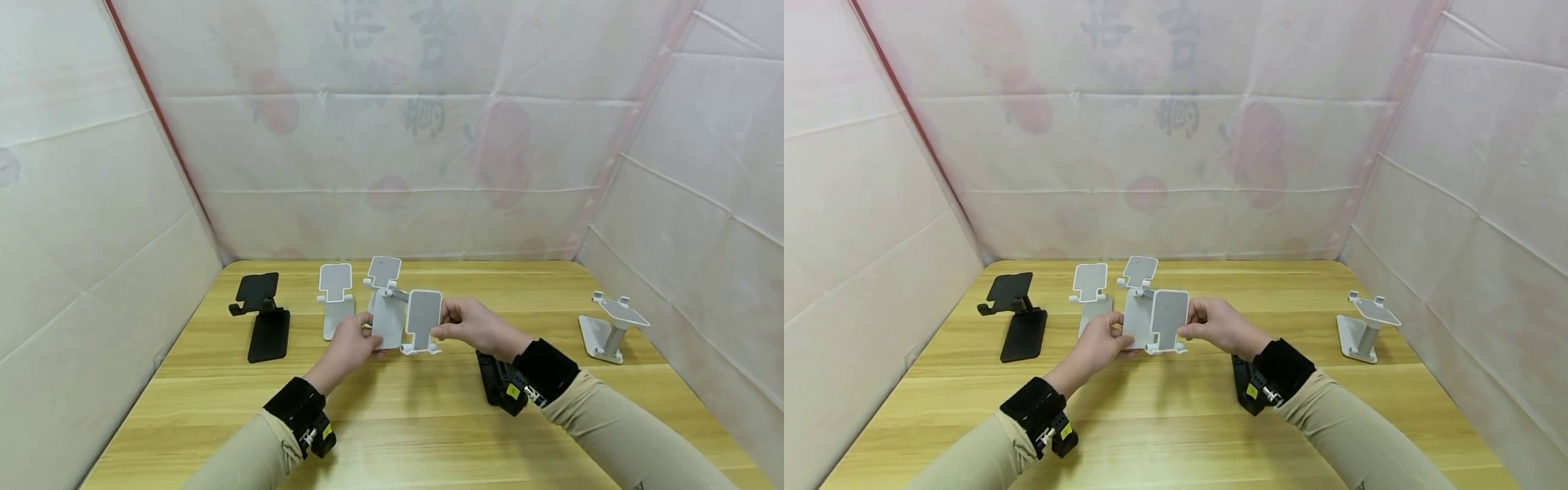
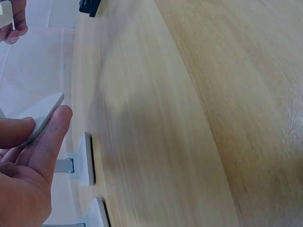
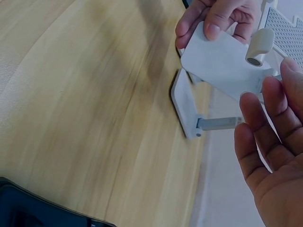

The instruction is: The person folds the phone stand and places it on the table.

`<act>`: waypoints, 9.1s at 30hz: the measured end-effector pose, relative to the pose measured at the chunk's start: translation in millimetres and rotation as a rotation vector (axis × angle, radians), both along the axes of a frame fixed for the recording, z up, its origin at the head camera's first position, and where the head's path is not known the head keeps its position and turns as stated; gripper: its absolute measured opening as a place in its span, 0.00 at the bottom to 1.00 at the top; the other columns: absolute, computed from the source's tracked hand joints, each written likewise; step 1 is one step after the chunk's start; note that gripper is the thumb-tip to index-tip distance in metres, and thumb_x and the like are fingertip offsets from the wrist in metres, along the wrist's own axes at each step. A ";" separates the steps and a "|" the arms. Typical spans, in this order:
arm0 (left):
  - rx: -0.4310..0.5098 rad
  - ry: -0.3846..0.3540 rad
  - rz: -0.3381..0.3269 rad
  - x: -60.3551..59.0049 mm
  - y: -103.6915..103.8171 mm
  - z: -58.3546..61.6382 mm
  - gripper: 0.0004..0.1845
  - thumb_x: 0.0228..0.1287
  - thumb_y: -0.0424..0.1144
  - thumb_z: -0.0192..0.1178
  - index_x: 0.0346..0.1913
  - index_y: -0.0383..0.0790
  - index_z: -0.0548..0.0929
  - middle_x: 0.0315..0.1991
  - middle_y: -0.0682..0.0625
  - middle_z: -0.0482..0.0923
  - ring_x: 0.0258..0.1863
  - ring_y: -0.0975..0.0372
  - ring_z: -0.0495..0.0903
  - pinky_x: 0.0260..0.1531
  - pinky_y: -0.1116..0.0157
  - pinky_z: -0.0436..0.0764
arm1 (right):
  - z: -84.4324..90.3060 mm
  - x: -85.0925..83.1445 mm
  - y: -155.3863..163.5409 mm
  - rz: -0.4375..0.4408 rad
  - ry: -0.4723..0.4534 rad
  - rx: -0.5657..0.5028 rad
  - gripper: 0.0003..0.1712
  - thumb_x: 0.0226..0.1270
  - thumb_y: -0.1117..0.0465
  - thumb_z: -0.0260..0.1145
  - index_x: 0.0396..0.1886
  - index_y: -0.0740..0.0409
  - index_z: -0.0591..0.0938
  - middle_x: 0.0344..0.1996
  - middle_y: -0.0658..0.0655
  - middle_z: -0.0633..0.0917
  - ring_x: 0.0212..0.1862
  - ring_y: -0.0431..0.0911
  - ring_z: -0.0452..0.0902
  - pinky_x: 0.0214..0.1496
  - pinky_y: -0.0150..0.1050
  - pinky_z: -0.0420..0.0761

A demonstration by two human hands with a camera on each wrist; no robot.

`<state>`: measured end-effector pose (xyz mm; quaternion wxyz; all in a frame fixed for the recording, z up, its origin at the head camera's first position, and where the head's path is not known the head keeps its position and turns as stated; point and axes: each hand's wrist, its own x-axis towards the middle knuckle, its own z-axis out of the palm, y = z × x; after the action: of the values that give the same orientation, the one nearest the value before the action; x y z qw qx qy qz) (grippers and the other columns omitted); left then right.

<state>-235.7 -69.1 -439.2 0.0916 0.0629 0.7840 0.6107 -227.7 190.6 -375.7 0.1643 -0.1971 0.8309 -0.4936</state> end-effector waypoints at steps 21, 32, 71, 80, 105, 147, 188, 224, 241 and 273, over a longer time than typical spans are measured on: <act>-0.049 0.009 -0.039 6.3 0.1 3.4 0.13 0.66 0.18 0.57 0.52 0.24 0.75 0.49 0.25 0.80 0.35 0.50 0.88 0.36 0.58 0.92 | -8.4 4.0 0.3 -0.032 0.032 0.022 0.07 0.75 0.63 0.65 0.44 0.62 0.78 0.40 0.60 0.85 0.45 0.52 0.80 0.54 0.47 0.81; -0.051 0.006 -0.042 8.2 1.9 4.6 0.14 0.67 0.19 0.57 0.53 0.24 0.75 0.50 0.23 0.80 0.33 0.50 0.89 0.35 0.59 0.92 | -12.5 5.7 -0.7 -0.041 0.059 0.018 0.06 0.75 0.63 0.65 0.42 0.61 0.78 0.39 0.62 0.84 0.44 0.52 0.78 0.52 0.48 0.81; 0.053 -0.049 -0.120 12.2 9.3 15.1 0.12 0.67 0.19 0.55 0.52 0.22 0.73 0.38 0.31 0.86 0.36 0.38 0.88 0.36 0.57 0.92 | -14.6 10.2 -7.9 -0.098 0.301 0.076 0.21 0.75 0.64 0.65 0.65 0.55 0.77 0.50 0.52 0.86 0.53 0.48 0.82 0.60 0.53 0.83; 0.074 -0.073 -0.122 14.9 9.6 15.1 0.11 0.67 0.19 0.56 0.50 0.23 0.74 0.37 0.28 0.85 0.35 0.39 0.88 0.37 0.55 0.92 | -19.5 10.2 -11.6 -0.104 0.430 0.109 0.18 0.72 0.67 0.67 0.59 0.57 0.80 0.46 0.51 0.87 0.46 0.43 0.82 0.51 0.44 0.85; 0.064 -0.086 -0.153 22.6 12.0 14.5 0.07 0.69 0.21 0.57 0.47 0.25 0.73 0.37 0.27 0.86 0.36 0.39 0.89 0.39 0.51 0.92 | -34.8 5.1 -17.8 -0.197 0.898 0.152 0.13 0.58 0.67 0.77 0.31 0.56 0.78 0.29 0.50 0.85 0.31 0.39 0.76 0.31 0.33 0.77; 0.088 -0.100 -0.187 27.8 19.2 11.0 0.08 0.67 0.22 0.59 0.45 0.24 0.72 0.37 0.29 0.86 0.35 0.38 0.88 0.38 0.51 0.92 | -41.7 -3.0 -11.5 -0.242 1.345 0.247 0.23 0.46 0.71 0.83 0.24 0.57 0.73 0.20 0.50 0.74 0.28 0.46 0.74 0.39 0.45 0.75; 0.175 -0.180 -0.093 18.0 6.7 -0.1 0.12 0.69 0.21 0.56 0.52 0.22 0.71 0.42 0.28 0.85 0.36 0.42 0.89 0.38 0.54 0.92 | -29.9 -1.4 -16.0 -0.153 1.320 0.187 0.16 0.50 0.69 0.81 0.35 0.57 0.83 0.28 0.50 0.84 0.33 0.46 0.77 0.39 0.44 0.72; 0.149 -0.212 -0.067 16.9 6.1 2.0 0.13 0.70 0.22 0.57 0.54 0.22 0.72 0.48 0.29 0.82 0.37 0.44 0.90 0.38 0.57 0.92 | -22.6 0.5 -10.4 -0.076 1.388 0.158 0.08 0.59 0.68 0.76 0.34 0.58 0.84 0.29 0.51 0.86 0.34 0.47 0.78 0.42 0.45 0.75; 0.179 -0.216 -0.077 19.1 6.5 2.6 0.13 0.70 0.23 0.58 0.54 0.22 0.73 0.48 0.29 0.82 0.36 0.45 0.90 0.39 0.56 0.92 | -25.2 3.3 -11.8 -0.028 1.431 0.179 0.07 0.71 0.64 0.68 0.32 0.58 0.81 0.28 0.52 0.83 0.33 0.47 0.78 0.36 0.41 0.74; 0.394 -0.245 -0.237 20.2 4.0 6.0 0.18 0.74 0.30 0.54 0.61 0.20 0.72 0.48 0.29 0.84 0.43 0.47 0.89 0.49 0.54 0.89 | -29.5 9.2 -14.6 0.076 1.532 0.342 0.07 0.64 0.72 0.67 0.30 0.58 0.81 0.28 0.51 0.84 0.37 0.46 0.82 0.37 0.38 0.79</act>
<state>-215.5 -65.1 -433.2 0.2429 0.0966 0.6203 0.7395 -218.5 176.0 -405.2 -0.4096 -0.4828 0.7700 -0.0794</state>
